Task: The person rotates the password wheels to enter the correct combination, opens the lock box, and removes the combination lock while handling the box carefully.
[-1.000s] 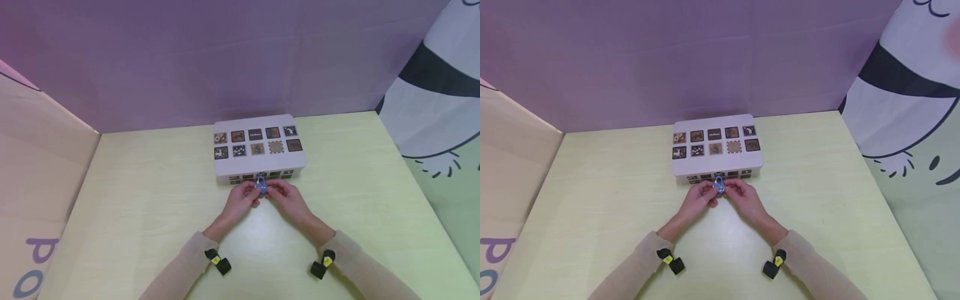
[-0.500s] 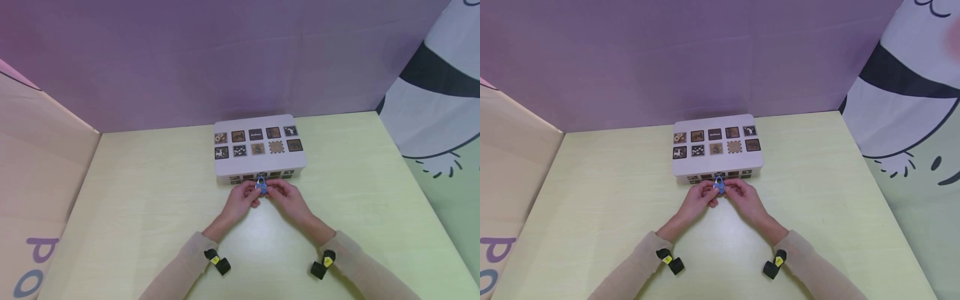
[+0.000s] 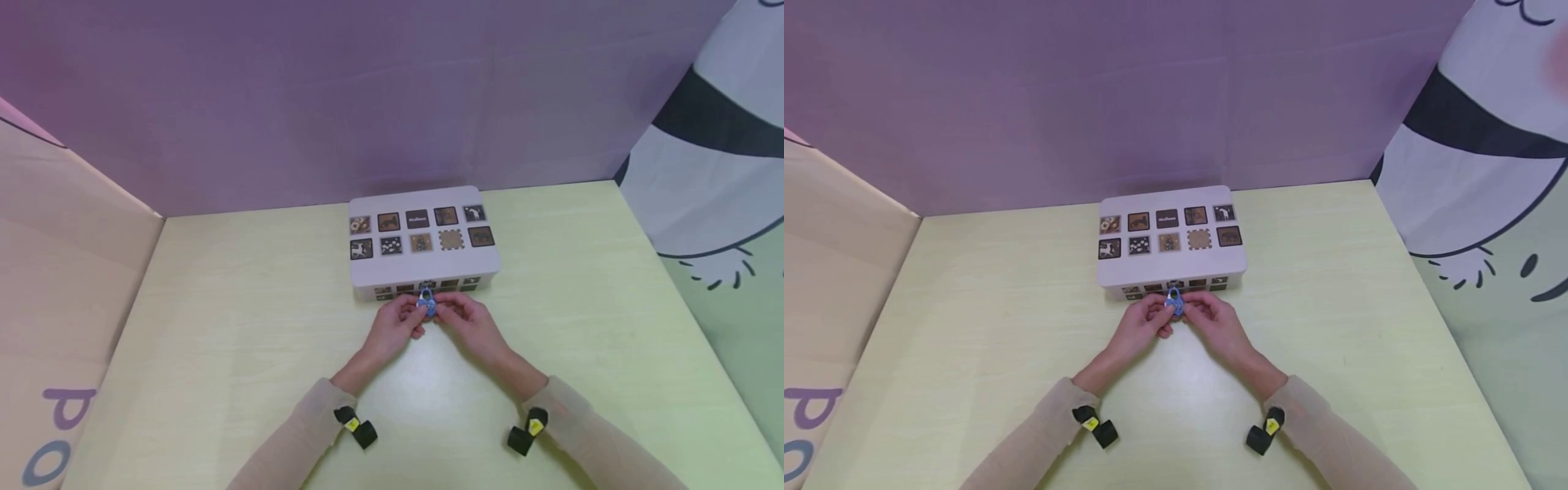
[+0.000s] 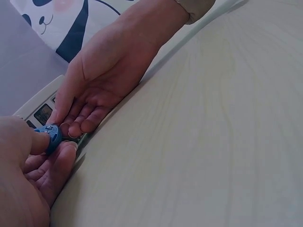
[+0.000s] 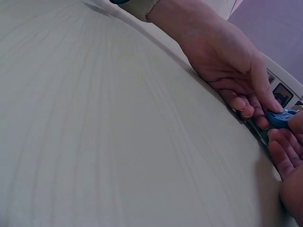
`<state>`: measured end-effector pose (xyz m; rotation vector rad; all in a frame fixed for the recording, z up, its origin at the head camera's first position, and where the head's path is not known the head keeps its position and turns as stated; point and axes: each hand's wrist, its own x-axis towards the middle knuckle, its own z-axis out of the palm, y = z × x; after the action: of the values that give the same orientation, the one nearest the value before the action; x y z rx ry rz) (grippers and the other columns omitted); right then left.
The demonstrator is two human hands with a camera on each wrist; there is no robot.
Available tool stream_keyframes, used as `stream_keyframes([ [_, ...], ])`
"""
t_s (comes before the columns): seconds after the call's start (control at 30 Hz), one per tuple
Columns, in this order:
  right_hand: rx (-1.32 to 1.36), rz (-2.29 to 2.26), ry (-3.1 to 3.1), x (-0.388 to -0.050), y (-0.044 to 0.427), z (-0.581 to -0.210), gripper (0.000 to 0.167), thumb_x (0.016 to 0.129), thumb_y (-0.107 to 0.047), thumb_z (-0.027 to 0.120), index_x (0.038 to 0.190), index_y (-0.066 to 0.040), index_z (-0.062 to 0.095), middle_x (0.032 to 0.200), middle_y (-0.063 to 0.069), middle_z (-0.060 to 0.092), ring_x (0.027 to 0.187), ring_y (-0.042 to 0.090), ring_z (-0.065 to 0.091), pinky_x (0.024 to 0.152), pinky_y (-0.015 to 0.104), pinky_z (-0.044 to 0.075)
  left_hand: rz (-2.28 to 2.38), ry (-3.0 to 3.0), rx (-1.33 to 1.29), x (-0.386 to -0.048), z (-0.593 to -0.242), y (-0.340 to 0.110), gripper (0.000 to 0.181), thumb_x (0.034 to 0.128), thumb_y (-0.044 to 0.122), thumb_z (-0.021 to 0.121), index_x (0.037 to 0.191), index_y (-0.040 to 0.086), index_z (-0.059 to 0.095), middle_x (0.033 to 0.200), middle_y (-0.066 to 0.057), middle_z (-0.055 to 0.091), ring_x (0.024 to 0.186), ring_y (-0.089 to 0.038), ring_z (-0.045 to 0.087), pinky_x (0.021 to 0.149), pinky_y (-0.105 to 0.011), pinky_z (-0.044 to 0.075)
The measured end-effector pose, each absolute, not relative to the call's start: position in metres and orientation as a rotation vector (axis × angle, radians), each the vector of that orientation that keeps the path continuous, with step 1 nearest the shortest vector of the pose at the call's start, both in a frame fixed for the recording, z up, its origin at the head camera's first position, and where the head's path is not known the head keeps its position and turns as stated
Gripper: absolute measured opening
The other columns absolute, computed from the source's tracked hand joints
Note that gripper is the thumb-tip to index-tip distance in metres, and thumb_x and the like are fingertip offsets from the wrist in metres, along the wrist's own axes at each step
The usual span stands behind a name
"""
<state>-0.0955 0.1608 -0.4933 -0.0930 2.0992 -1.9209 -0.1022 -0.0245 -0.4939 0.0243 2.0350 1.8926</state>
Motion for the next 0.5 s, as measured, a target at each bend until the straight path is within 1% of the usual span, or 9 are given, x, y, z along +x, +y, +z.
stream_keyframes([
  [0.17, -0.09, -1.926, 2.09, -0.0956, 0.1609, -0.493, 0.03, 0.104, -0.006, 0.058, 0.131, 0.006, 0.059, 0.125, 0.024, 0.065, 0.106, 0.019, 0.068, 0.097, 0.025, 0.059, 1.884, 2.054, 0.039, -0.1022, -0.4957, -0.0242, 0.022, 0.1031, 0.007, 0.061, 0.119, -0.008, 0.061, 0.099, -0.02, 0.07, 0.07, -0.011, 0.062, 0.065, -0.021, 0.061],
  [0.5, -0.072, -1.907, 2.103, -0.0949, 0.1609, -0.492, 0.03, 0.104, -0.007, 0.058, 0.131, 0.006, 0.059, 0.126, 0.024, 0.066, 0.109, 0.023, 0.068, 0.097, 0.024, 0.058, 1.875, 2.041, 0.043, -0.1029, -0.4927, -0.026, 0.022, 0.1032, 0.004, 0.06, 0.121, -0.008, 0.061, 0.101, -0.021, 0.071, 0.071, -0.01, 0.064, 0.067, -0.022, 0.062],
])
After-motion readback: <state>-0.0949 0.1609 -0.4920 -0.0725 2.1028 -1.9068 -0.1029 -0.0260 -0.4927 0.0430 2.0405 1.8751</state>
